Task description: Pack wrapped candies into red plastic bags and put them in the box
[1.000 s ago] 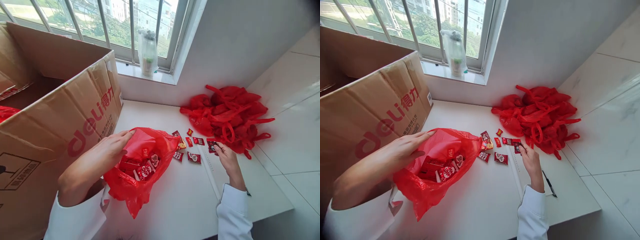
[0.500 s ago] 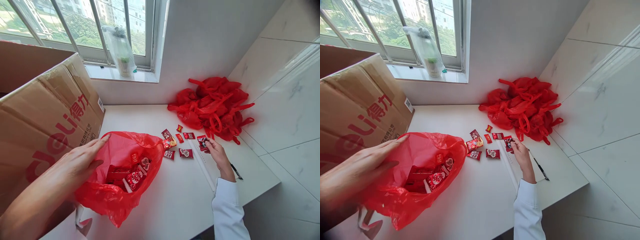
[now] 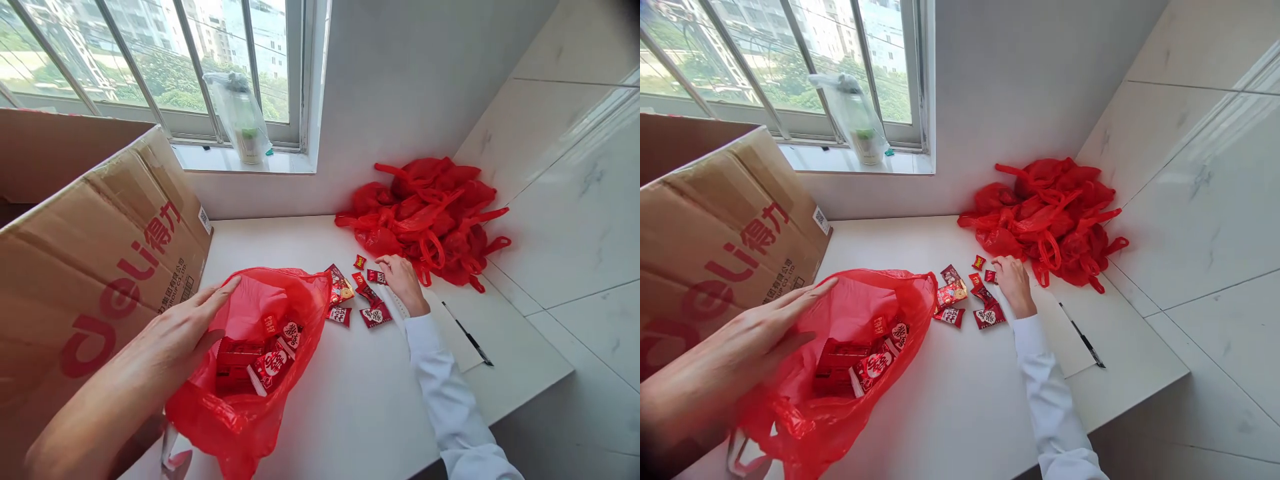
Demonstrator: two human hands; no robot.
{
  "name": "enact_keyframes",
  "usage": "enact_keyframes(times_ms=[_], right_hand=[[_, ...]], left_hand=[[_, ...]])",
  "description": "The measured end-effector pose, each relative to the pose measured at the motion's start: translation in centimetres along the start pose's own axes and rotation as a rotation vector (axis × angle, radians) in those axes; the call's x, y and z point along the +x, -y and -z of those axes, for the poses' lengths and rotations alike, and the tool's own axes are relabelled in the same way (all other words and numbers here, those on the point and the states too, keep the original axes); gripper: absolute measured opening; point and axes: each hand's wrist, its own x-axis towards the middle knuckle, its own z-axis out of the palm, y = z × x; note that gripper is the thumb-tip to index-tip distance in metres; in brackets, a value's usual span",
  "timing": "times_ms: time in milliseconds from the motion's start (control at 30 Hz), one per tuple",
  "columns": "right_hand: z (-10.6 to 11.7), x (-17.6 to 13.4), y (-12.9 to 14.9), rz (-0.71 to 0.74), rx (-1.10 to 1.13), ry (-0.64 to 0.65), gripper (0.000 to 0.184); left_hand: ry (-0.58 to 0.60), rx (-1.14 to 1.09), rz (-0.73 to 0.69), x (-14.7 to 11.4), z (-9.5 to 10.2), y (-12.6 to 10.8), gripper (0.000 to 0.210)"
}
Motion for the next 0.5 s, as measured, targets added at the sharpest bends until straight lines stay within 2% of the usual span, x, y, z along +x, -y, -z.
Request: enact_keyframes(times_ms=[133,200,300,400,500], right_hand=[[-2.9,2.9,1.3,0.005,-0.073,0.05,0.029],[-4.3,3.4,1.8,0.007,-0.077,0.061,0.029],[-5.2,3.2,2.3,0.03,-0.044,0.06,0.03],[-3.7,1.7,2.7,0.044,-0.012,0.023,0.023],[0.0,-1.3,3.9,0.026,0.222,-0.007,0.033]], left_hand=[[0.066,0.025,-0.099,-0.7,0.5,0.0,0.051],[0.06,-0.015,-0.174,-1.2,0.5,0.3,0.054],[0.013,-0.016,-0.183,-1.7,0.0,1.0,0.05],[0.009,-0.007,-0.167,-2.0,-0.7,1.5,0.056],[0.015,-0.071,-0.187,-2.2,-1.0,1.2,0.051]])
